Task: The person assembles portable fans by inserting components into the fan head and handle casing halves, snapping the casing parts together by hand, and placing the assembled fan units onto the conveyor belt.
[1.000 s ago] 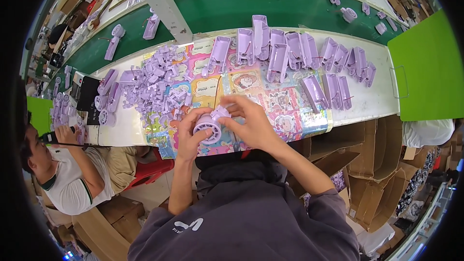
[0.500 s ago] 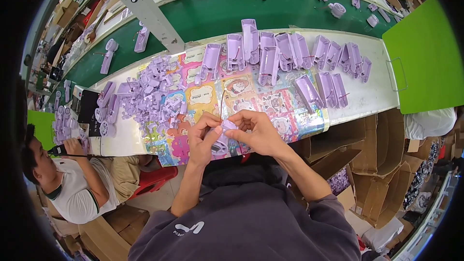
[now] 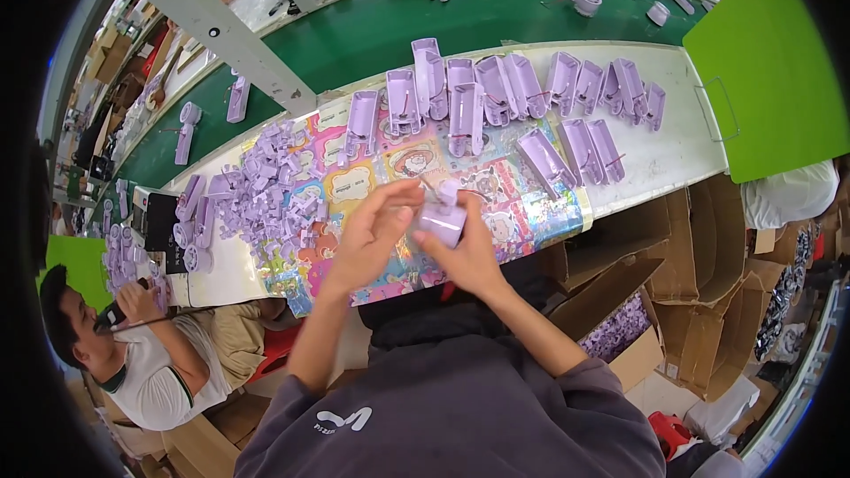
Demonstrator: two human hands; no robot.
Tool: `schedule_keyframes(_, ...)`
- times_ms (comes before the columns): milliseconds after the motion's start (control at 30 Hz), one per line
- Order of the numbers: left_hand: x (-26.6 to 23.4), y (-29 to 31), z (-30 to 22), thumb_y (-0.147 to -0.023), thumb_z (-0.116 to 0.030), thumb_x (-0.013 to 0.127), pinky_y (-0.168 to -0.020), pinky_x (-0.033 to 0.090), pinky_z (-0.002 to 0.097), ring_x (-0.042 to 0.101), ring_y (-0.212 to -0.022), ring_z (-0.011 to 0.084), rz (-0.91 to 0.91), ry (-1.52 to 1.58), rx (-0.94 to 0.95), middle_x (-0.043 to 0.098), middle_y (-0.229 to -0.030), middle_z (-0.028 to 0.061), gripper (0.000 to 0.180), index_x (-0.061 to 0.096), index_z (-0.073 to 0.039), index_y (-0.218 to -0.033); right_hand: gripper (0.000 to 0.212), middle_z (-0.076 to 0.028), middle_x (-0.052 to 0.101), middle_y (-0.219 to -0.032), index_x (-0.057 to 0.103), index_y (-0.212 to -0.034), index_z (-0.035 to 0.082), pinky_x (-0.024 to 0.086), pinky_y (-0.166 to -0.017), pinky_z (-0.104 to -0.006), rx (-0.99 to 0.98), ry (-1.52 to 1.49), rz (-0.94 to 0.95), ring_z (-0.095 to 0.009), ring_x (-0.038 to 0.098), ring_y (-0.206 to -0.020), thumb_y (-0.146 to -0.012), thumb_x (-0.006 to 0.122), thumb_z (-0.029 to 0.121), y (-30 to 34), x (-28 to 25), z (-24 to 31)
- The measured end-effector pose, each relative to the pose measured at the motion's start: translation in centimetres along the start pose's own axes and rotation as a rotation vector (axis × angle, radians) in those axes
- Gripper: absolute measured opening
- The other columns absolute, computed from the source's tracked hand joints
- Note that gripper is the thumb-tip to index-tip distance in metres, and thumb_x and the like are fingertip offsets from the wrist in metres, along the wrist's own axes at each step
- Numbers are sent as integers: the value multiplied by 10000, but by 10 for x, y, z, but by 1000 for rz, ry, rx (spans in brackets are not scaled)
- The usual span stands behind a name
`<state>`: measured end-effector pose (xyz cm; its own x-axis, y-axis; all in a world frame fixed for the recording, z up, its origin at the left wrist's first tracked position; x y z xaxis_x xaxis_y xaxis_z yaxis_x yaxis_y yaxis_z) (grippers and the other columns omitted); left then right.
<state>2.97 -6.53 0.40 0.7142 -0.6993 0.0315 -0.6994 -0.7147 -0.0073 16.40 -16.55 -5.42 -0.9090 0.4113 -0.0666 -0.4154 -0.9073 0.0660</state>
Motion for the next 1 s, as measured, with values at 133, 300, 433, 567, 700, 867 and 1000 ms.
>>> schedule_keyframes(133, -66, -65, -26, -788, 52, 642, -1043, 462, 466, 549, -1245, 390, 132, -1123, 404, 614, -1280, 158, 472, 684, -118, -1226, 709, -143, 622, -1147, 431, -1358, 5, 516, -903, -356, -93, -8, -43, -203, 625, -1049, -824, 857, 195, -7, -20, -13)
schedule_keyframes(300, -119, -117, -12, -727, 123, 612, -1202, 331, 466, 354, -1462, 341, 318, -1482, 314, 414, -1540, 132, 767, 653, -351, -1329, 801, -149, 626, -1175, 407, -1413, 0, 511, -925, -349, -142, 59, 55, -203, 630, -1069, -810, 882, 227, -4, -17, -13)
schedule_keyframes(433, -126, -134, 2, -712, 126, 617, -1205, 324, 462, 338, -1476, 346, 362, -1500, 338, 401, -1566, 126, 753, 666, -323, -1314, 753, -122, 641, -1141, 423, -1384, -3, 522, -895, -327, -94, -52, 55, -178, 645, -1020, -817, 875, 202, -5, -21, -8)
schedule_keyframes(567, -118, -138, -10, -709, 52, 688, -1193, 346, 448, 332, -1483, 341, 395, -1474, 390, 421, -1557, 128, 600, 705, -218, -1245, 648, -91, 646, -1093, 449, -1332, 13, 530, -852, -313, -78, -106, 64, -165, 653, -985, -841, 847, 156, -4, -25, -4)
schedule_keyframes(700, -109, -130, -47, -686, -56, 775, -1023, 463, 438, 546, -1242, 369, 386, -1374, 280, 589, -1297, 168, 507, 604, -53, -1163, 591, -117, 577, -1190, 414, -1354, 5, 492, -914, -321, 4, -247, -2, -171, 586, -1064, -902, 770, 143, 0, -27, -7)
schedule_keyframes(867, -88, -82, -68, -640, -126, 778, -826, 507, 426, 654, -923, 337, 478, -978, 47, 648, -997, 142, 627, 545, -55, -1218, 675, -154, 556, -1204, 412, -1370, 17, 500, -892, -350, -398, 313, 6, -269, 612, -1026, -841, 798, 179, -5, -46, 34)
schedule_keyframes(1000, -69, -60, -64, -648, -134, 762, -907, 514, 393, 651, -1005, 309, 600, -908, 58, 648, -1037, 148, 696, 585, -77, -1319, 694, -170, 601, -1216, 500, -1311, 31, 549, -810, -415, -551, 580, 63, -367, 645, -992, -736, 854, 196, -13, -41, 83)
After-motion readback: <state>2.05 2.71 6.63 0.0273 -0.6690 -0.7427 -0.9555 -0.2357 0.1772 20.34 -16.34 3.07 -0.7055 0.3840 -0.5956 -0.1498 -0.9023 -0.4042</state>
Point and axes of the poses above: each hand's wrist, its own y-axis away from the middle knuckle, its own x-axis out of the palm, z = x × y, the point moved 3 cm from there along -y, towards the middle knuckle
